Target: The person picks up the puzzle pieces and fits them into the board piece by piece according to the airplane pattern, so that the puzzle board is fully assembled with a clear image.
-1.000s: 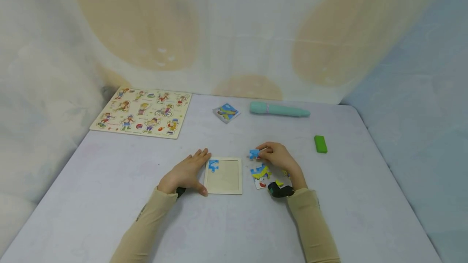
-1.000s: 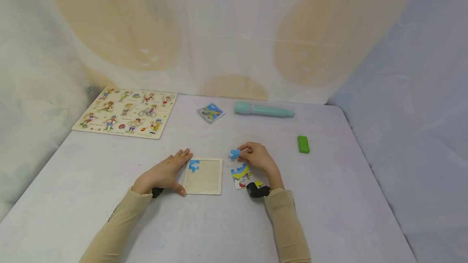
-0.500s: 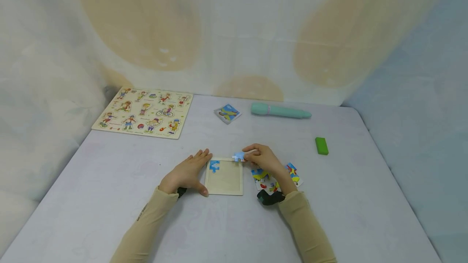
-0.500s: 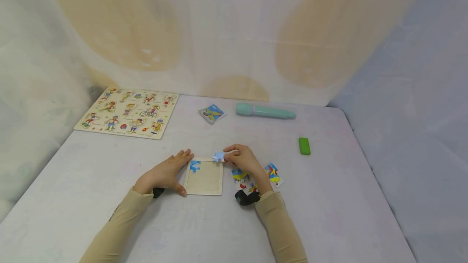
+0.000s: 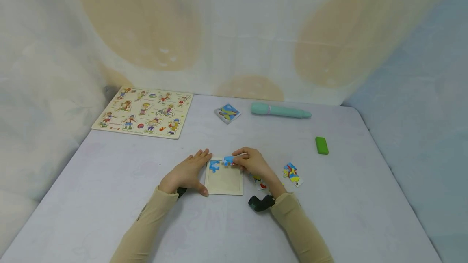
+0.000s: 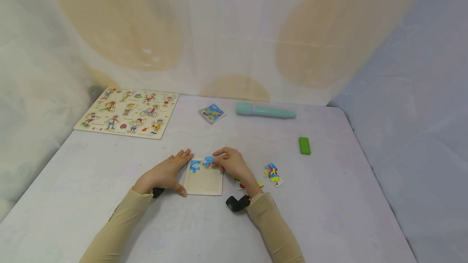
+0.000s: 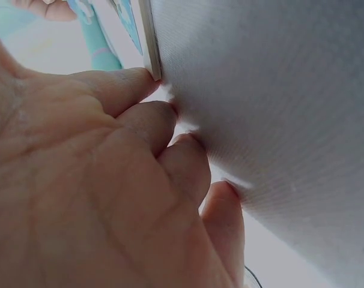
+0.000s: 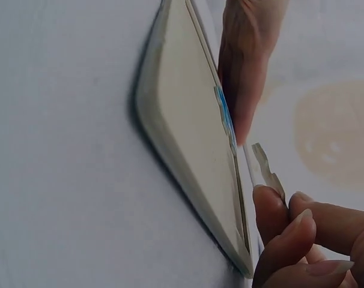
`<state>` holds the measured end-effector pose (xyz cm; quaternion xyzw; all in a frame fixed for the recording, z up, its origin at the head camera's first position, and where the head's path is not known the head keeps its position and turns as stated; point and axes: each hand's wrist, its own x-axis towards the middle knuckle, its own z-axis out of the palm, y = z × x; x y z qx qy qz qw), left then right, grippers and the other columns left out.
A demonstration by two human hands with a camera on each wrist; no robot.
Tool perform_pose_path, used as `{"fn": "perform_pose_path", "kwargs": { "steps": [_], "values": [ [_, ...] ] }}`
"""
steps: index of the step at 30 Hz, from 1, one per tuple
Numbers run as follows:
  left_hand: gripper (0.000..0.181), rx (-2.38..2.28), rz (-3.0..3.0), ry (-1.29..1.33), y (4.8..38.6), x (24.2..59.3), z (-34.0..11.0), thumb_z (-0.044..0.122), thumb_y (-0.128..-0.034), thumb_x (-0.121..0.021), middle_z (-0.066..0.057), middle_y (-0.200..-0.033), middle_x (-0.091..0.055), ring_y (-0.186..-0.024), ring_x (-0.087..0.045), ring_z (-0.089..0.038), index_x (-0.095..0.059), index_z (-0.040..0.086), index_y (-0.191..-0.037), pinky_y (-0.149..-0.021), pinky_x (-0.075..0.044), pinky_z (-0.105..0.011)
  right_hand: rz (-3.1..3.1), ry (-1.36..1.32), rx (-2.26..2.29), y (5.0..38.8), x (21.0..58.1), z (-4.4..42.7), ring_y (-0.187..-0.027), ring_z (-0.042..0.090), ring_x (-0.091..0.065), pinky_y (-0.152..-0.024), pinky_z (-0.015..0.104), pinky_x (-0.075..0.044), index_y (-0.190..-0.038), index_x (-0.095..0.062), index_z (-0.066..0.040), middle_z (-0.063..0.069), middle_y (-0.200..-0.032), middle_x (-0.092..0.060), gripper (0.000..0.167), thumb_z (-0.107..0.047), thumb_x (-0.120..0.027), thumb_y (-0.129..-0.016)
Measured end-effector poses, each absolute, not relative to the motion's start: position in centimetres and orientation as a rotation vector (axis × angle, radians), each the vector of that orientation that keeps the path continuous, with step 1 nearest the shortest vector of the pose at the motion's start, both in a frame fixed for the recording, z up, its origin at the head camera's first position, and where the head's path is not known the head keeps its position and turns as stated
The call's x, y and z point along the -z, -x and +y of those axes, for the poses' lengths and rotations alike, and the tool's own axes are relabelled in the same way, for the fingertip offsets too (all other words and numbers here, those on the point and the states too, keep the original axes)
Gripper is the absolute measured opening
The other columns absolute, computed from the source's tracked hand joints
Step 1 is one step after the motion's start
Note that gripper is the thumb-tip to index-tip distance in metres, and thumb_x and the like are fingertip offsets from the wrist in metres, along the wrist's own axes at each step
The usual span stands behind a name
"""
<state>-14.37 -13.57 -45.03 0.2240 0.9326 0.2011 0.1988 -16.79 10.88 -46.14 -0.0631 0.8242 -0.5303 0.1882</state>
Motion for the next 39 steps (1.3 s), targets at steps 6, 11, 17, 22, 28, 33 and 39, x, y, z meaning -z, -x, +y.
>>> {"fn": "perform_pose_path", "kwargs": {
  "steps": [6, 11, 17, 22, 28, 33, 39],
  "values": [
    [0.12, -0.566, 2.615, -0.631, 14.3, 45.0, -13.6, 0.037, -0.0586, -0.092, -0.019, -0.161, -0.018, -0.15, -0.015, -0.038, -0.026, -0.002, -0.151, -0.121, -0.017, -0.056, 2.38, 0.178, 1.433, 16.5, 46.3, 9.9, -0.056, 0.011, -0.05, -0.051, 0.02, -0.039, -0.113, -0.066, -0.008, 0.002, -0.073, -0.067, 0.022, -0.017, -0.064, -0.093],
    [0.12, -0.554, 2.61, -0.63, 14.3, 45.1, -13.5, 0.038, -0.0587, -0.091, -0.019, -0.161, -0.017, -0.15, -0.014, -0.038, -0.025, -0.001, -0.151, -0.121, -0.017, -0.056, 2.429, 0.179, 1.384, 16.3, 46.2, 9.4, -0.055, 0.011, -0.051, -0.051, 0.02, -0.041, -0.111, -0.066, -0.007, 0.003, -0.073, -0.068, 0.021, -0.017, -0.064, -0.093],
    [0.12, -0.553, 2.608, -0.629, 14.4, 45.1, -13.6, 0.038, -0.0592, -0.091, -0.019, -0.161, -0.017, -0.15, -0.013, -0.037, -0.025, -0.001, -0.152, -0.121, -0.016, -0.055, 2.467, 0.185, 1.359, 15.9, 45.8, 8.9, -0.058, 0.009, -0.056, -0.052, 0.02, -0.043, -0.11, -0.065, -0.006, 0.005, -0.076, -0.071, 0.022, -0.017, -0.066, -0.091],
    [0.12, -0.553, 2.611, -0.636, 14.5, 45.0, -13.6, 0.038, -0.0597, -0.091, -0.019, -0.161, -0.016, -0.15, -0.013, -0.037, -0.024, -0.001, -0.152, -0.122, -0.016, -0.055, 2.458, 0.198, 1.384, 15.7, 45.6, 8.7, -0.064, 0.009, -0.064, -0.054, 0.02, -0.044, -0.11, -0.064, -0.004, 0.006, -0.079, -0.074, 0.023, -0.016, -0.066, -0.091],
    [0.12, -0.543, 2.606, -0.637, 14.5, 45.0, -13.7, 0.038, -0.0605, -0.091, -0.019, -0.162, -0.016, -0.15, -0.012, -0.037, -0.024, -0.001, -0.152, -0.122, -0.016, -0.055, 2.47, 0.208, 1.38, 15.8, 45.9, 8.6, -0.061, 0.009, -0.063, -0.051, 0.019, -0.041, -0.11, -0.064, -0.004, 0.005, -0.075, -0.073, 0.023, -0.016, -0.067, -0.091],
    [0.12, -0.549, 2.6, -0.626, 14.4, 44.9, -13.7, 0.038, -0.0604, -0.091, -0.018, -0.162, -0.015, -0.15, -0.012, -0.037, -0.024, 0.0, -0.152, -0.122, -0.015, -0.055, 2.501, 0.202, 1.337, 15.9, 46.2, 8.6, -0.061, 0.009, -0.061, -0.054, 0.019, -0.042, -0.111, -0.064, -0.005, 0.003, -0.07, -0.07, 0.024, -0.018, -0.067, -0.091],
    [0.119, -0.559, 2.596, -0.619, 14.4, 45.1, -13.6, 0.036, -0.0603, -0.091, -0.018, -0.162, -0.015, -0.151, -0.011, -0.036, -0.024, 0.0, -0.152, -0.122, -0.014, -0.054, 2.48, 0.18, 1.361, 16.3, 46.3, 9.7, -0.066, 0.01, -0.062, -0.059, 0.02, -0.045, -0.113, -0.065, -0.008, 0.005, -0.077, -0.072, 0.025, -0.023, -0.065, -0.092]
  ]
}}
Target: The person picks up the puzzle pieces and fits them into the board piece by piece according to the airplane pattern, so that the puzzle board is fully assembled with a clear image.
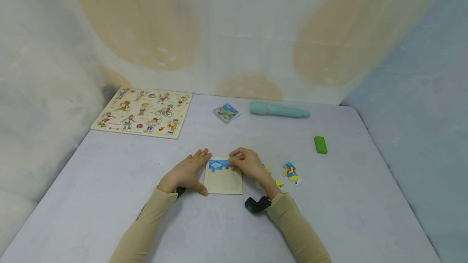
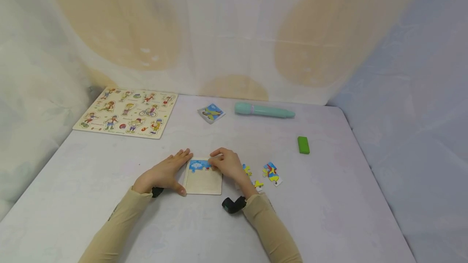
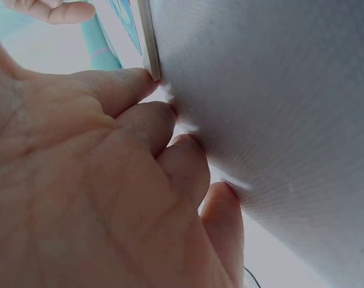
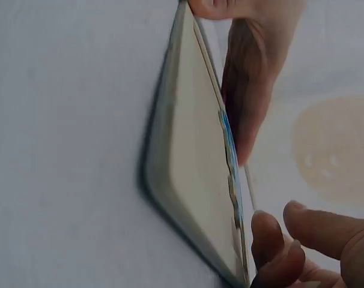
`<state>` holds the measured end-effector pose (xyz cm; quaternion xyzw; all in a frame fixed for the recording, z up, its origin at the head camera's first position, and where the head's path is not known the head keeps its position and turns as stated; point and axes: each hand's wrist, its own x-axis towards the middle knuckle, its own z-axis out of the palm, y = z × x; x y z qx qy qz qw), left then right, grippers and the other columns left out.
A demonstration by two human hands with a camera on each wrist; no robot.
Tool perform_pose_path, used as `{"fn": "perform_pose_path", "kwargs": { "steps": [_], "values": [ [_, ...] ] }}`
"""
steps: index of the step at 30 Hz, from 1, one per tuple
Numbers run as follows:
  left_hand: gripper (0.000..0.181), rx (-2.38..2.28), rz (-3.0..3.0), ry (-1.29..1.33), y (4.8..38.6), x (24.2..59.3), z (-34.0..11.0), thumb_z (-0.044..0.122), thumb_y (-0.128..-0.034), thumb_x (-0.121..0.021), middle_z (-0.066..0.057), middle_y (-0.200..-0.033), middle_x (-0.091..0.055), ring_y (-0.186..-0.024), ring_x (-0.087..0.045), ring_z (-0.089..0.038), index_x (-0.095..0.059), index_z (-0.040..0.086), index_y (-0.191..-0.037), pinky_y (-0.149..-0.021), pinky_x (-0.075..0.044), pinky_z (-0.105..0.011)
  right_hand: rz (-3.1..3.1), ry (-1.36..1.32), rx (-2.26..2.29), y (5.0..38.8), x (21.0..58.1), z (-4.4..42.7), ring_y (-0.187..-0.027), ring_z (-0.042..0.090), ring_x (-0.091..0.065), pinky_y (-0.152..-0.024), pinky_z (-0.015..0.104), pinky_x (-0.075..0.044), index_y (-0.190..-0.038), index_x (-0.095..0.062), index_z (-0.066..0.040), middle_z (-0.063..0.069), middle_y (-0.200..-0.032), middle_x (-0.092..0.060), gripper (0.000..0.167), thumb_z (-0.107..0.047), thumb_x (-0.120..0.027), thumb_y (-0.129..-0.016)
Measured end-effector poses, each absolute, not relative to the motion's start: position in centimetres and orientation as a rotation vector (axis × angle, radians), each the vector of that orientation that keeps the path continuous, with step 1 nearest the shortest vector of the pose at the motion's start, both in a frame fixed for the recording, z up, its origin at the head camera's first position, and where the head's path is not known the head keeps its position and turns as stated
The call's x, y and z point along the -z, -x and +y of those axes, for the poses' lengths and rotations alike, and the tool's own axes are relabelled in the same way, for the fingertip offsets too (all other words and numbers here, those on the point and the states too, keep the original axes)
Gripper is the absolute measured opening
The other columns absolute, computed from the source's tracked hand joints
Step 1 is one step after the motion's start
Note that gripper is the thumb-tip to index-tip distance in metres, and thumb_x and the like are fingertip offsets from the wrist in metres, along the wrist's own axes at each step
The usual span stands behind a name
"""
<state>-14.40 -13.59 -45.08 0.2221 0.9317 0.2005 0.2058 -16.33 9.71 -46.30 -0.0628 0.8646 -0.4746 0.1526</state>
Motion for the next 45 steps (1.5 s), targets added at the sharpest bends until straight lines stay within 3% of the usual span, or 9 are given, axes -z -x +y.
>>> {"fn": "perform_pose_path", "kwargs": {
  "steps": [7, 20, 26, 37, 45],
  "values": [
    [0.12, -0.574, 2.596, -0.625, 14.5, 45.3, -13.6, 0.034, -0.0596, -0.092, -0.017, -0.162, -0.014, -0.151, -0.01, -0.036, -0.023, 0.0, -0.153, -0.123, -0.013, -0.053, 2.487, 0.204, 1.39, 17.4, 45.1, 13.2, -0.071, 0.016, -0.06, -0.06, 0.023, -0.046, -0.12, -0.064, -0.007, 0.013, -0.093, -0.072, 0.029, -0.024, -0.06, -0.096],
    [0.12, -0.554, 2.613, -0.645, 14.6, 45.4, -13.7, 0.035, -0.0597, -0.091, -0.018, -0.162, -0.016, -0.151, -0.012, -0.037, -0.024, -0.001, -0.152, -0.122, -0.015, -0.054, 2.544, 0.12, 1.353, 18.0, 43.7, 22.0, -0.092, 0.027, -0.063, -0.077, 0.032, -0.053, -0.131, -0.056, -0.002, 0.02, -0.11, -0.069, 0.038, -0.025, -0.052, -0.101],
    [0.12, -0.561, 2.604, -0.629, 14.5, 45.3, -13.6, 0.034, -0.0594, -0.092, -0.017, -0.162, -0.015, -0.151, -0.011, -0.036, -0.024, 0.0, -0.152, -0.122, -0.014, -0.054, 2.559, 0.091, 1.262, 16.8, 44.2, 26.1, -0.1, 0.024, -0.064, -0.08, 0.029, -0.052, -0.135, -0.052, -0.003, 0.02, -0.117, -0.065, 0.043, -0.024, -0.058, -0.097],
    [0.119, -0.592, 2.612, -0.615, 14.0, 45.3, -14.0, 0.035, -0.0591, -0.092, -0.019, -0.161, -0.016, -0.15, -0.012, -0.038, -0.025, -0.001, -0.152, -0.121, -0.014, -0.056, 2.536, 0.207, 1.199, 16.5, 44.5, 27.5, -0.096, 0.023, -0.06, -0.076, 0.025, -0.05, -0.128, -0.056, 0.002, 0.02, -0.111, -0.063, 0.044, -0.011, -0.068, -0.088],
    [0.119, -0.576, 2.612, -0.656, 14.3, 45.4, -13.8, 0.035, -0.0602, -0.091, -0.019, -0.161, -0.016, -0.15, -0.012, -0.037, -0.024, -0.001, -0.152, -0.121, -0.015, -0.057, 2.523, 0.15, 1.19, 16.2, 44.7, 27.3, -0.09, 0.019, -0.057, -0.074, 0.022, -0.049, -0.126, -0.056, 0.003, 0.017, -0.104, -0.061, 0.05, -0.01, -0.076, -0.082]
  ]
}}
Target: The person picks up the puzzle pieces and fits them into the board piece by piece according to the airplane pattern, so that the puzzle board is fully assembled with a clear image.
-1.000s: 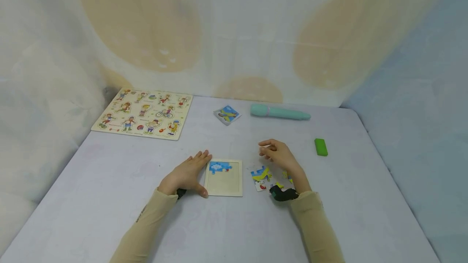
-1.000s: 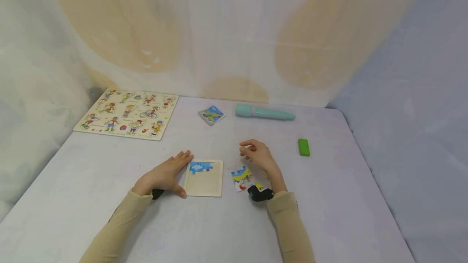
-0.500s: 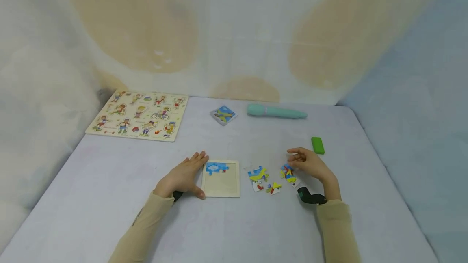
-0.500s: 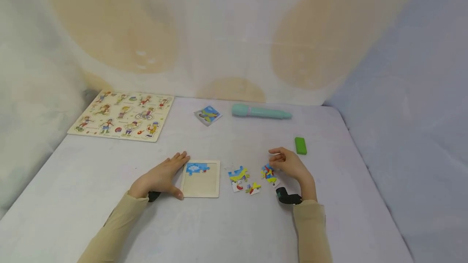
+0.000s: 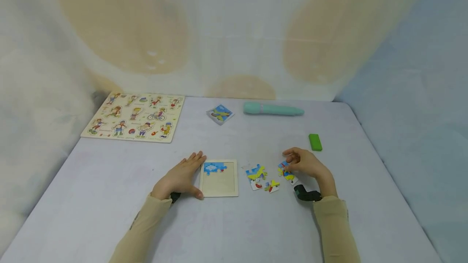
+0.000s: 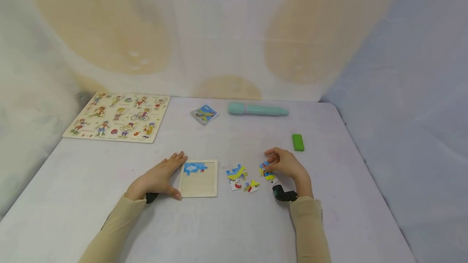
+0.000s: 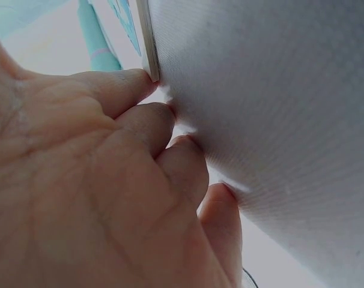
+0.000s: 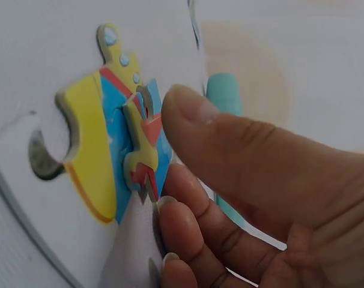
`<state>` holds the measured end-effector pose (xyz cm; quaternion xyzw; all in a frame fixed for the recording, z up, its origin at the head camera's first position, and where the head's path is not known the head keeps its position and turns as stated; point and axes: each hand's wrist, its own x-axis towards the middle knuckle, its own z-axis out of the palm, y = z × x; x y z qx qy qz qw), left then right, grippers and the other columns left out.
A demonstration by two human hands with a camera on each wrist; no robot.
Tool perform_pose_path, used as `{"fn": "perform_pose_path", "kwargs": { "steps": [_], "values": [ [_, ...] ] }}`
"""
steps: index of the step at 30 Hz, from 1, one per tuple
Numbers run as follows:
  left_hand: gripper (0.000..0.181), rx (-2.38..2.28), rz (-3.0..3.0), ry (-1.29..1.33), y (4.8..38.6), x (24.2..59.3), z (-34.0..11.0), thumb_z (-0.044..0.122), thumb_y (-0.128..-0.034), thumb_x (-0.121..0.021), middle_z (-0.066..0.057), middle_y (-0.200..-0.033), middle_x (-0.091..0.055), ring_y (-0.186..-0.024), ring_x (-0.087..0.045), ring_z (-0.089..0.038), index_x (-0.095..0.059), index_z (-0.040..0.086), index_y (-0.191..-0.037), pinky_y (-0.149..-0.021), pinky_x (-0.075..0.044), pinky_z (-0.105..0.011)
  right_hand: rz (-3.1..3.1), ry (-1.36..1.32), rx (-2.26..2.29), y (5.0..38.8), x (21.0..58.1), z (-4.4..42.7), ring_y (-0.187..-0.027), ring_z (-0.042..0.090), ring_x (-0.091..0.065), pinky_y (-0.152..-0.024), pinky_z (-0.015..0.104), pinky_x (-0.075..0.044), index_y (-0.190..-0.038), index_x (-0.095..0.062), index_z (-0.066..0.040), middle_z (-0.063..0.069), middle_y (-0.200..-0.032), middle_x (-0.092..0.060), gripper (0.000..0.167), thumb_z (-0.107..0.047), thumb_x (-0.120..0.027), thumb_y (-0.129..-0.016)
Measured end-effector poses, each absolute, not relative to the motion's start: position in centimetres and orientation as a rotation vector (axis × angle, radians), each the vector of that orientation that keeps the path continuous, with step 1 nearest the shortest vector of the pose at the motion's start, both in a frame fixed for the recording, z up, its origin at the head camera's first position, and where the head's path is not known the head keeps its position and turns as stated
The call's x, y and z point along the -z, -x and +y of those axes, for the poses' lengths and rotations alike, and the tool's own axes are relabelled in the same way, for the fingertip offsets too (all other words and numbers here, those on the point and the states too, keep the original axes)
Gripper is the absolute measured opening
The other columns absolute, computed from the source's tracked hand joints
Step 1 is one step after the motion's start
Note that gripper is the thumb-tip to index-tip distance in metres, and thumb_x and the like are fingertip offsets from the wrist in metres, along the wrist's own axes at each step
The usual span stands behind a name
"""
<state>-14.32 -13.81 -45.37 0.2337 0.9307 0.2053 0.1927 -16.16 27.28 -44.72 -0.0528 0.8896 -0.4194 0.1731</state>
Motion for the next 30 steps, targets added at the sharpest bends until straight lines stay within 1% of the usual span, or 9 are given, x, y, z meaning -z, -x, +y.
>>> {"fn": "perform_pose_path", "kwargs": {
  "steps": [5, 8, 15, 18, 23, 25, 30],
  "values": [
    [0.119, -0.574, 2.611, -0.656, 14.4, 45.5, -13.8, 0.035, -0.0597, -0.091, -0.019, -0.161, -0.016, -0.15, -0.012, -0.037, -0.024, -0.001, -0.152, -0.121, -0.015, -0.056, 2.558, 0.143, 1.156, 16.1, 44.9, 27.1, -0.087, 0.019, -0.056, -0.071, 0.022, -0.049, -0.123, -0.058, 0.003, 0.015, -0.099, -0.062, 0.048, -0.008, -0.077, -0.08],
    [0.12, -0.568, 2.612, -0.653, 14.5, 45.6, -13.8, 0.035, -0.0595, -0.091, -0.019, -0.162, -0.016, -0.15, -0.012, -0.037, -0.024, -0.001, -0.152, -0.121, -0.014, -0.056, 2.582, 0.15, 1.127, 16.1, 45.0, 27.0, -0.085, 0.019, -0.056, -0.072, 0.024, -0.048, -0.121, -0.06, 0.002, 0.014, -0.097, -0.063, 0.044, -0.005, -0.075, -0.08],
    [0.12, -0.565, 2.616, -0.646, 14.5, 45.6, -13.8, 0.035, -0.0592, -0.092, -0.019, -0.162, -0.016, -0.15, -0.012, -0.037, -0.024, 0.0, -0.152, -0.122, -0.014, -0.056, 2.582, 0.172, 1.101, 16.2, 44.9, 26.8, -0.086, 0.019, -0.058, -0.075, 0.027, -0.049, -0.118, -0.063, 0.0, 0.014, -0.099, -0.064, 0.038, -0.002, -0.071, -0.081],
    [0.12, -0.564, 2.617, -0.649, 14.5, 45.6, -13.8, 0.035, -0.0592, -0.092, -0.019, -0.162, -0.015, -0.15, -0.012, -0.037, -0.024, 0.0, -0.152, -0.122, -0.014, -0.056, 2.593, 0.171, 1.079, 16.2, 45.0, 26.8, -0.085, 0.018, -0.057, -0.074, 0.026, -0.048, -0.114, -0.065, -0.002, 0.012, -0.097, -0.064, 0.032, -0.005, -0.07, -0.083],
    [0.12, -0.57, 2.62, -0.652, 14.5, 45.5, -13.9, 0.035, -0.0591, -0.091, -0.019, -0.162, -0.016, -0.15, -0.012, -0.037, -0.024, 0.0, -0.152, -0.121, -0.014, -0.056, 2.632, 0.132, 1.067, 16.6, 45.1, 27.0, -0.083, 0.017, -0.054, -0.071, 0.025, -0.046, -0.108, -0.066, -0.005, 0.008, -0.093, -0.063, 0.021, -0.016, -0.065, -0.091],
    [0.12, -0.57, 2.619, -0.652, 14.5, 45.6, -13.9, 0.035, -0.059, -0.091, -0.019, -0.162, -0.016, -0.15, -0.012, -0.037, -0.024, 0.0, -0.152, -0.121, -0.014, -0.056, 2.636, 0.118, 1.083, 16.7, 45.1, 26.9, -0.083, 0.017, -0.054, -0.072, 0.026, -0.046, -0.107, -0.066, -0.005, 0.008, -0.093, -0.064, 0.021, -0.021, -0.063, -0.093],
    [0.12, -0.565, 2.618, -0.654, 14.5, 45.7, -13.8, 0.036, -0.059, -0.091, -0.018, -0.162, -0.016, -0.15, -0.012, -0.037, -0.025, 0.0, -0.152, -0.122, -0.014, -0.056, 2.616, 0.117, 1.155, 17.0, 44.9, 26.0, -0.082, 0.018, -0.054, -0.072, 0.027, -0.046, -0.107, -0.066, -0.006, 0.008, -0.095, -0.066, 0.024, -0.026, -0.062, -0.095]
  ]
}}
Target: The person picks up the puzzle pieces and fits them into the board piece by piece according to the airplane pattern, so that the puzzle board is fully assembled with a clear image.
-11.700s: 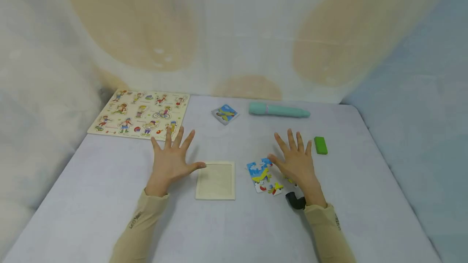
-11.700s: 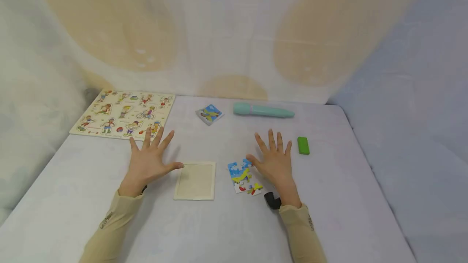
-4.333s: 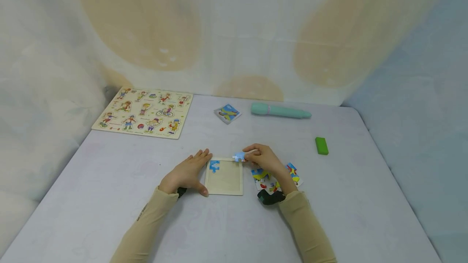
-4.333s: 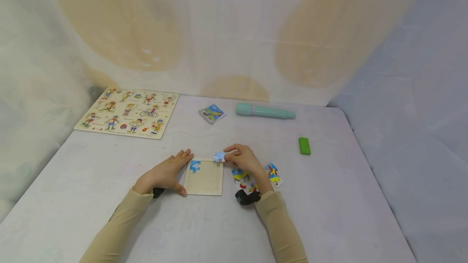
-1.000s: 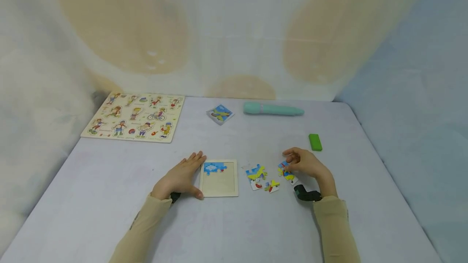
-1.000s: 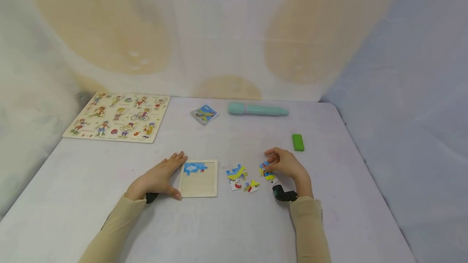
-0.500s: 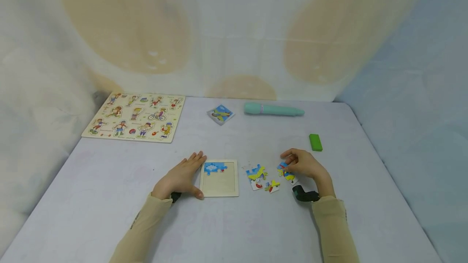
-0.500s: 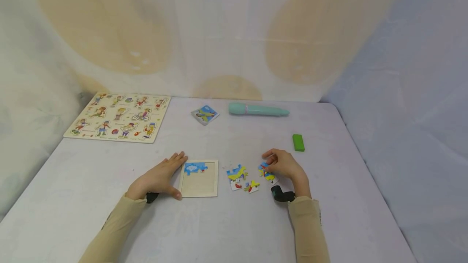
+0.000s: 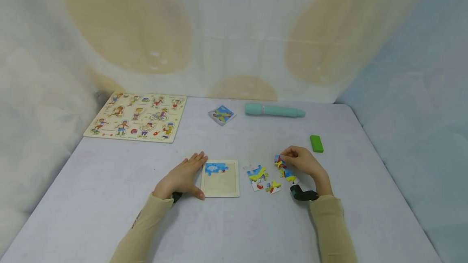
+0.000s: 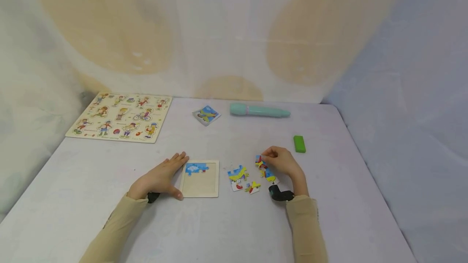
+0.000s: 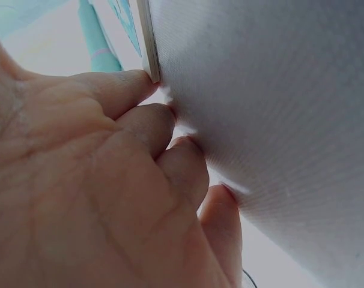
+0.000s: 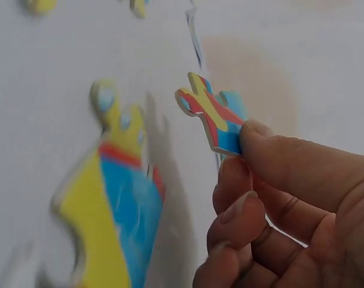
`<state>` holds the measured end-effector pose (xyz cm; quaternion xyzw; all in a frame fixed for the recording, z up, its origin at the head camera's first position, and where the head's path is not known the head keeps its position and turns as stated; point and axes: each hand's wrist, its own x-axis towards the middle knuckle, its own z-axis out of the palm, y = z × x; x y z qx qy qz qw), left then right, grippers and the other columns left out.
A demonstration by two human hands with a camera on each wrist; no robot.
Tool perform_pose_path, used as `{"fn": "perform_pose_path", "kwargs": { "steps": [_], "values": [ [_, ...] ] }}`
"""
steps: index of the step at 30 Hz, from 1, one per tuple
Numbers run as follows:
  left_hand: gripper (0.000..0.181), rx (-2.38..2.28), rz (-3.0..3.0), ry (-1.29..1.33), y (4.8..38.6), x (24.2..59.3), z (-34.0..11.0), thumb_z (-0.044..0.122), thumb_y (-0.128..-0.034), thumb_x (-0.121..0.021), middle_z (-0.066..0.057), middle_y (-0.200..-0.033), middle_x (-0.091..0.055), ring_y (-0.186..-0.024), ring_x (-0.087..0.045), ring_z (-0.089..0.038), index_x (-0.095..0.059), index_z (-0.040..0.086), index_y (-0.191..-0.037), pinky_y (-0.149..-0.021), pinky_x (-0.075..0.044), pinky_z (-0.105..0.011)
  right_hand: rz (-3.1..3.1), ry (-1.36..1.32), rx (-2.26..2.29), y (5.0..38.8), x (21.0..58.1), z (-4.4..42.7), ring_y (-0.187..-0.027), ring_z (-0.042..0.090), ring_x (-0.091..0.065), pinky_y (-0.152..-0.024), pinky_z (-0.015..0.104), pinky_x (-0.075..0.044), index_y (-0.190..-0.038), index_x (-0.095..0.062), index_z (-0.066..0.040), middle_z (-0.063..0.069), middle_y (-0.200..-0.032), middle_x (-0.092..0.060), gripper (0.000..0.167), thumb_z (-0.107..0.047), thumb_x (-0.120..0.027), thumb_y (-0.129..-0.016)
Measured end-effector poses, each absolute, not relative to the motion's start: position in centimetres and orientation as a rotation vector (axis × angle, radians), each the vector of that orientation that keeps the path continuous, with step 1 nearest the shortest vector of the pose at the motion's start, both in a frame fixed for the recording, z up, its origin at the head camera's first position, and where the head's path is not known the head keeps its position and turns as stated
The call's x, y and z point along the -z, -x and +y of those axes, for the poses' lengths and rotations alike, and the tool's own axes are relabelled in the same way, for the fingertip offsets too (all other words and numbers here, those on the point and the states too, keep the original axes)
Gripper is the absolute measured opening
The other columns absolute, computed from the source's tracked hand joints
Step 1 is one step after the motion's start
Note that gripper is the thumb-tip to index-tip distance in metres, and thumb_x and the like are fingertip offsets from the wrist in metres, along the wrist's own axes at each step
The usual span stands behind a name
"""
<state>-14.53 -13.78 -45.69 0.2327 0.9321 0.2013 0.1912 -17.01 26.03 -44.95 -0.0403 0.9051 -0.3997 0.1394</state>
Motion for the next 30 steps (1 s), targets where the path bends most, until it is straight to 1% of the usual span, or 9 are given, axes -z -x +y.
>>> {"fn": "perform_pose_path", "kwargs": {
  "steps": [2, 4, 8, 10, 14, 17, 24, 27, 30],
  "values": [
    [0.12, -0.564, 2.618, -0.653, 14.6, 45.7, -13.7, 0.036, -0.059, -0.091, -0.018, -0.162, -0.016, -0.15, -0.012, -0.037, -0.025, 0.0, -0.152, -0.122, -0.014, -0.056, 2.594, 0.132, 1.191, 17.3, 44.9, 25.4, -0.08, 0.019, -0.055, -0.071, 0.028, -0.047, -0.107, -0.065, -0.004, 0.01, -0.095, -0.067, 0.026, -0.026, -0.062, -0.095],
    [0.12, -0.567, 2.617, -0.65, 14.6, 45.7, -13.7, 0.036, -0.059, -0.091, -0.018, -0.162, -0.016, -0.15, -0.012, -0.037, -0.024, 0.0, -0.152, -0.122, -0.014, -0.056, 2.581, 0.151, 1.208, 17.7, 44.9, 24.5, -0.077, 0.019, -0.055, -0.068, 0.028, -0.048, -0.106, -0.065, -0.005, 0.01, -0.094, -0.067, 0.025, -0.026, -0.063, -0.094],
    [0.12, -0.577, 2.614, -0.643, 14.5, 45.7, -13.6, 0.035, -0.0591, -0.092, -0.018, -0.162, -0.016, -0.151, -0.012, -0.036, -0.025, 0.0, -0.152, -0.122, -0.014, -0.055, 2.554, 0.198, 1.224, 18.5, 44.9, 22.6, -0.074, 0.018, -0.052, -0.062, 0.026, -0.046, -0.105, -0.066, -0.007, 0.008, -0.092, -0.066, 0.023, -0.027, -0.063, -0.094],
    [0.12, -0.578, 2.614, -0.64, 14.5, 45.7, -13.5, 0.035, -0.0592, -0.092, -0.018, -0.162, -0.016, -0.151, -0.012, -0.036, -0.024, 0.0, -0.152, -0.122, -0.014, -0.055, 2.545, 0.225, 1.231, 18.9, 44.8, 21.5, -0.075, 0.018, -0.051, -0.063, 0.026, -0.044, -0.105, -0.067, -0.008, 0.007, -0.092, -0.066, 0.022, -0.026, -0.064, -0.093],
    [0.12, -0.573, 2.615, -0.632, 14.4, 45.6, -13.5, 0.034, -0.0593, -0.092, -0.018, -0.162, -0.016, -0.151, -0.012, -0.036, -0.024, 0.0, -0.152, -0.122, -0.014, -0.055, 2.516, 0.284, 1.272, 19.3, 44.3, 19.3, -0.078, 0.018, -0.053, -0.068, 0.027, -0.045, -0.104, -0.067, -0.007, 0.007, -0.091, -0.066, 0.021, -0.025, -0.065, -0.093],
    [0.12, -0.565, 2.617, -0.628, 14.4, 45.5, -13.5, 0.034, -0.0594, -0.092, -0.017, -0.162, -0.016, -0.151, -0.012, -0.035, -0.024, 0.001, -0.152, -0.122, -0.014, -0.054, 2.486, 0.313, 1.305, 19.3, 44.1, 17.7, -0.079, 0.019, -0.055, -0.069, 0.027, -0.047, -0.103, -0.067, -0.006, 0.007, -0.09, -0.065, 0.02, -0.023, -0.065, -0.092],
    [0.12, -0.577, 2.612, -0.627, 14.4, 45.4, -13.5, 0.034, -0.0594, -0.092, -0.018, -0.162, -0.015, -0.151, -0.011, -0.036, -0.024, 0.0, -0.152, -0.122, -0.014, -0.055, 2.452, 0.379, 1.244, 19.0, 44.8, 14.6, -0.075, 0.015, -0.053, -0.064, 0.024, -0.045, -0.102, -0.067, -0.008, 0.004, -0.088, -0.064, 0.015, -0.02, -0.065, -0.093],
    [0.12, -0.577, 2.613, -0.626, 14.4, 45.4, -13.6, 0.034, -0.0594, -0.092, -0.017, -0.162, -0.015, -0.151, -0.011, -0.036, -0.024, 0.0, -0.152, -0.122, -0.014, -0.055, 2.433, 0.418, 1.241, 18.8, 45.0, 13.8, -0.075, 0.014, -0.054, -0.063, 0.024, -0.045, -0.102, -0.067, -0.007, 0.005, -0.088, -0.064, 0.014, -0.017, -0.064, -0.092],
    [0.12, -0.576, 2.611, -0.626, 14.4, 45.5, -13.6, 0.035, -0.0592, -0.092, -0.017, -0.162, -0.015, -0.151, -0.011, -0.036, -0.024, 0.001, -0.153, -0.122, -0.014, -0.055, 2.426, 0.414, 1.232, 18.6, 45.1, 13.4, -0.076, 0.014, -0.056, -0.064, 0.024, -0.046, -0.102, -0.067, -0.008, 0.006, -0.088, -0.065, 0.014, -0.017, -0.065, -0.092]
  ]
}}
